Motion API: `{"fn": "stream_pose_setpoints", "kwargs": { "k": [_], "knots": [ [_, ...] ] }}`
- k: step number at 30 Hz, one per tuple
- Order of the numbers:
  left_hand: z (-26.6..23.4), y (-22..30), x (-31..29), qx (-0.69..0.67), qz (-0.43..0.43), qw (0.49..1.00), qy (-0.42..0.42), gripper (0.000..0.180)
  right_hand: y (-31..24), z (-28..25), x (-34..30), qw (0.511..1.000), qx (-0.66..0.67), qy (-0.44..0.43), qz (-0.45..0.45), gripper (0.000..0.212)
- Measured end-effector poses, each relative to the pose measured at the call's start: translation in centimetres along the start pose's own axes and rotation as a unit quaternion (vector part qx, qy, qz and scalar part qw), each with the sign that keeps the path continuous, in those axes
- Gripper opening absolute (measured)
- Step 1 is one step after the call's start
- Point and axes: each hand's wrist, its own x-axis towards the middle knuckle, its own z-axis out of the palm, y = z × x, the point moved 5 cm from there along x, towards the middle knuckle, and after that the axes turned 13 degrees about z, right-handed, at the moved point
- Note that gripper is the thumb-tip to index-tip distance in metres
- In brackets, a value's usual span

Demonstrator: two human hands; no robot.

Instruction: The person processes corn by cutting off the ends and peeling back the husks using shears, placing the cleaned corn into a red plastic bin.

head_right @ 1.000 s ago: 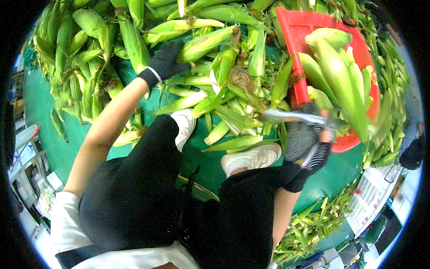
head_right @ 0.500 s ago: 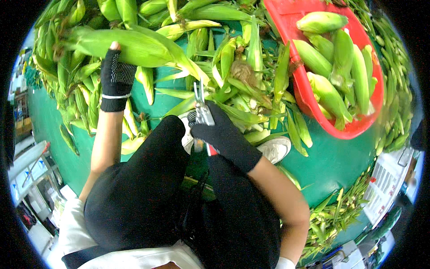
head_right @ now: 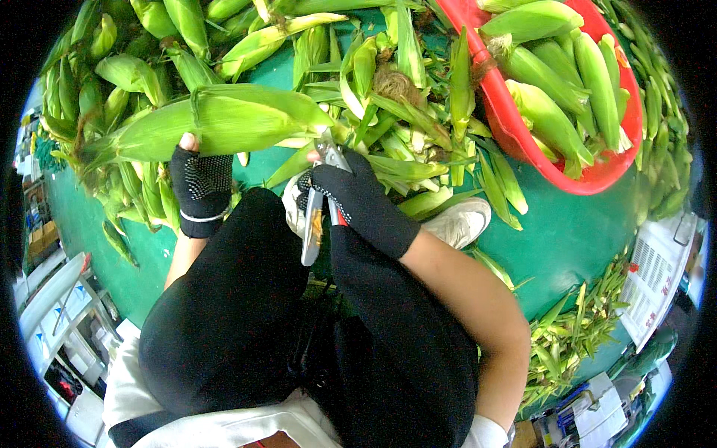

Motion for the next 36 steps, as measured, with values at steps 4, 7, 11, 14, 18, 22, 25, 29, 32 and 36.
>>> {"fn": "stream_pose_setpoints", "kwargs": {
  "k": [4,7,11,14,18,22,25,29,32,36],
  "knots": [
    [0.9,-0.1,1.0,-0.181,-0.107,0.977,0.030,0.052,-1.3,-0.5,-1.7,0.999,0.035,0.010,0.009,0.034],
    [-0.1,-0.5,1.7,-0.221,-0.150,0.962,0.058,0.059,-2.6,0.1,-3.1,0.998,0.059,-0.015,-0.003,0.038],
    [1.0,-1.9,2.2,-0.318,-0.201,0.926,0.007,0.059,-2.6,-0.4,-3.1,0.996,0.094,0.002,-0.007,0.039],
    [0.8,-2.9,2.9,-0.346,-0.225,0.911,-0.012,0.062,-3.4,-0.1,-3.8,0.996,0.082,0.013,-0.011,0.042],
    [-0.3,-4.2,2.9,-0.202,-0.180,0.961,-0.049,0.067,-3.1,-0.3,-3.1,0.987,-0.147,0.046,-0.036,0.040],
    [0.6,-3.3,2.5,-0.228,-0.240,0.942,0.060,0.065,-2.1,-0.5,-2.9,0.986,-0.148,0.059,-0.038,0.048],
    [0.6,-3.1,2.2,-0.228,-0.237,0.940,0.087,0.064,-1.9,-0.6,-2.7,0.968,-0.232,0.085,-0.052,0.049],
    [1.0,-2.5,1.8,-0.208,-0.207,0.951,0.101,0.061,-1.8,-0.8,-2.4,0.974,-0.203,0.091,-0.049,0.049],
    [0.9,-3.7,1.2,-0.230,-0.240,0.940,0.075,0.066,-2.3,-1.8,-2.2,0.972,-0.193,0.121,-0.059,0.046],
    [0.6,-3.9,1.1,-0.344,-0.236,0.909,-0.002,0.057,-3.5,-2.2,-2.7,0.994,0.089,0.050,-0.042,0.036]
  ]
}}
